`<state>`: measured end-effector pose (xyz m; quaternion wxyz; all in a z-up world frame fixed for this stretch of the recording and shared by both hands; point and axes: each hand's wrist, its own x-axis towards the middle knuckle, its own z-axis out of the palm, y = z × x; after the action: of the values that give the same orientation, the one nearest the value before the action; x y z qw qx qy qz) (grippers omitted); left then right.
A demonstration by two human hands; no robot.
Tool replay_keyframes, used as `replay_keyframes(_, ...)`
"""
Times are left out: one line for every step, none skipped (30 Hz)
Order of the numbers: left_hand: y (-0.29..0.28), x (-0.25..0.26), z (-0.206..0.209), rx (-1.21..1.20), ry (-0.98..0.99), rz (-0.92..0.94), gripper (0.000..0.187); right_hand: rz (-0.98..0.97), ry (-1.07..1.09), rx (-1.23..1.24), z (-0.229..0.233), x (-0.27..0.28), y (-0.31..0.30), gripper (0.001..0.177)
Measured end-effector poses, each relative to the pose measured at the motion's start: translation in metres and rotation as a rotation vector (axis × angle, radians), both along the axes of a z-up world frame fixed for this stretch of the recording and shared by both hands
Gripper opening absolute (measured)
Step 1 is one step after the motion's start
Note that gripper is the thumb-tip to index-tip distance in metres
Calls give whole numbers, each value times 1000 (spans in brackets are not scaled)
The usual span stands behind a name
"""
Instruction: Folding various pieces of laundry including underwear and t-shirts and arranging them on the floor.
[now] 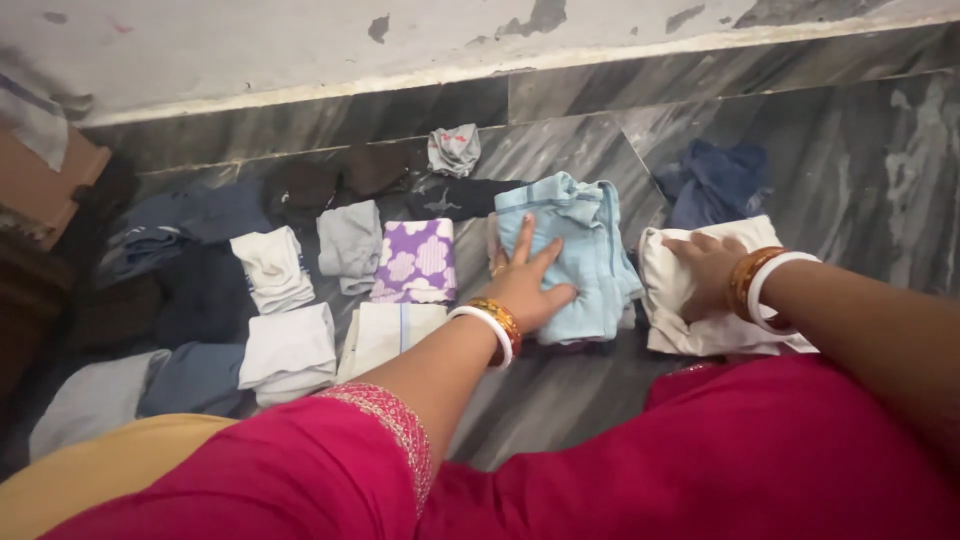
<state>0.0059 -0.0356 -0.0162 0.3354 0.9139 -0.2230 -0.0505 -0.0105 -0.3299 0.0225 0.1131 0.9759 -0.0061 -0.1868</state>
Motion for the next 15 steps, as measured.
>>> replay_keyframes(-2, -1, -1, 3, 0, 2, 83, 2, 0, 3, 5, 0, 1, 124)
replay_keyframes(-4, -2, -3, -13, -42, 3, 81, -28, 27, -31, 9, 0, 2, 126)
replay_keyframes(-6, -3, -4, -28, -85, 1, 80, -62, 54, -63, 14, 0, 2, 127)
replay_keyframes(-7, -2, 0, -25, -86, -1, 80, -63, 53, -60, 20, -2, 2, 127)
replay_keyframes(-9, -2, 3, -34, -48, -7, 81, -94, 91, -57, 26, -4, 1, 126)
replay_keyframes(-10, -1, 5, -44, -9, -12, 83, -126, 130, -54, 31, -7, 0, 125)
replay_keyframes(-12, 3, 4, -41, -6, -14, 83, -128, 133, -52, 25, 1, -11, 125)
replay_keyframes(-13, 7, 1, 16, -95, -18, 79, -84, 111, 12, 17, 8, -22, 112)
replay_keyframes(-15, 10, -3, 74, -178, -25, 76, -43, 93, 76, 7, 13, -33, 100)
replay_keyframes(-17, 17, -9, 77, -169, -31, 76, -48, 102, 80, -5, 26, -47, 100)
replay_keyframes(-20, 24, -15, 35, -151, -44, 78, -150, -17, 237, -16, 37, -63, 85)
replay_keyframes(-24, 32, -20, -7, -133, -57, 79, -253, -138, 393, -27, 48, -79, 73)
replay_keyframes(-26, 32, -14, -5, -130, -62, 79, -258, -136, 394, -14, 45, -71, 73)
replay_keyframes(-28, 33, -7, 34, -123, -63, 78, -313, -256, 423, 0, 41, -62, 62)
replay_keyframes(-29, 33, -1, 75, -115, -64, 77, -367, -376, 452, 13, 39, -52, 54)
